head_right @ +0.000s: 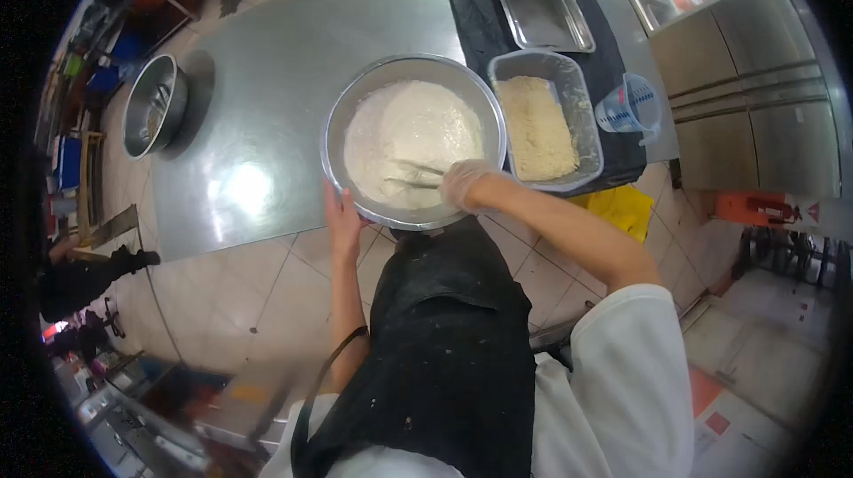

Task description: The person picks up a tray, puts on a plastic glove, and uses tongs and their gloved hand to mix powder and liquid in a metal bowl.

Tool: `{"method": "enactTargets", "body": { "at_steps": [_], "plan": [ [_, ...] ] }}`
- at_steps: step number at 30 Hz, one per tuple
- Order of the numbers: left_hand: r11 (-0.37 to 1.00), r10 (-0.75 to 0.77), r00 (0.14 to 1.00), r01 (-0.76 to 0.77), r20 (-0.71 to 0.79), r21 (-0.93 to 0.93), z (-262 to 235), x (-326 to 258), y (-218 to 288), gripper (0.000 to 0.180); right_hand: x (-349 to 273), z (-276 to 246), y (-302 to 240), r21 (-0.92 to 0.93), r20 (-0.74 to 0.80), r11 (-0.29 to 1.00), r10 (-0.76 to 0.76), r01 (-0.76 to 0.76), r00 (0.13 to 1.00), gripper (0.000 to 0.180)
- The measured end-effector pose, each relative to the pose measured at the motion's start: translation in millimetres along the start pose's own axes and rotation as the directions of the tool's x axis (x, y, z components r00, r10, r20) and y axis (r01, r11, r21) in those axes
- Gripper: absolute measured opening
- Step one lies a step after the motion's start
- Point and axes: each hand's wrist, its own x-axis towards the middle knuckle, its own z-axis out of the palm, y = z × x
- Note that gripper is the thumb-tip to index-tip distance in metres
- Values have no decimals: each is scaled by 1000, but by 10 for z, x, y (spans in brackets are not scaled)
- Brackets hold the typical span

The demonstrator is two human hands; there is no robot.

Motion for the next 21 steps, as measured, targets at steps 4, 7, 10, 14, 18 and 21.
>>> {"method": "enactTargets", "body": {
  "at_steps": [4, 7, 10, 14, 18, 21],
  "plan": [
    [1000, 11, 1000, -10, 16, -29, 114, -70, 128, 64, -73, -142, 341, 289, -79, 892, 385, -348, 920, 33],
    [999, 48, 999, -48, 25, 14, 63, -51, 93, 63, 386, -158, 23, 369, -120, 865, 407, -339, 906, 35],
    [993, 72, 997, -69, -28, 96, -62, 135, -207, 62, 76, -264, -256, 314, 44, 923, 219, -221, 975, 34],
    [975, 130, 990, -119, -51, 187, -3, 116, -180, 61, -360, -443, 52, 108, 160, 990, 76, -94, 984, 33],
    [967, 131, 990, -116, -53, 225, 30, 135, -174, 62, 411, 190, 282, 246, -103, 933, 295, -263, 950, 30],
    [961, 137, 986, -110, -92, 254, -44, 165, -276, 62, 404, 64, -150, 306, -215, 933, 261, -189, 941, 30]
  ]
}}
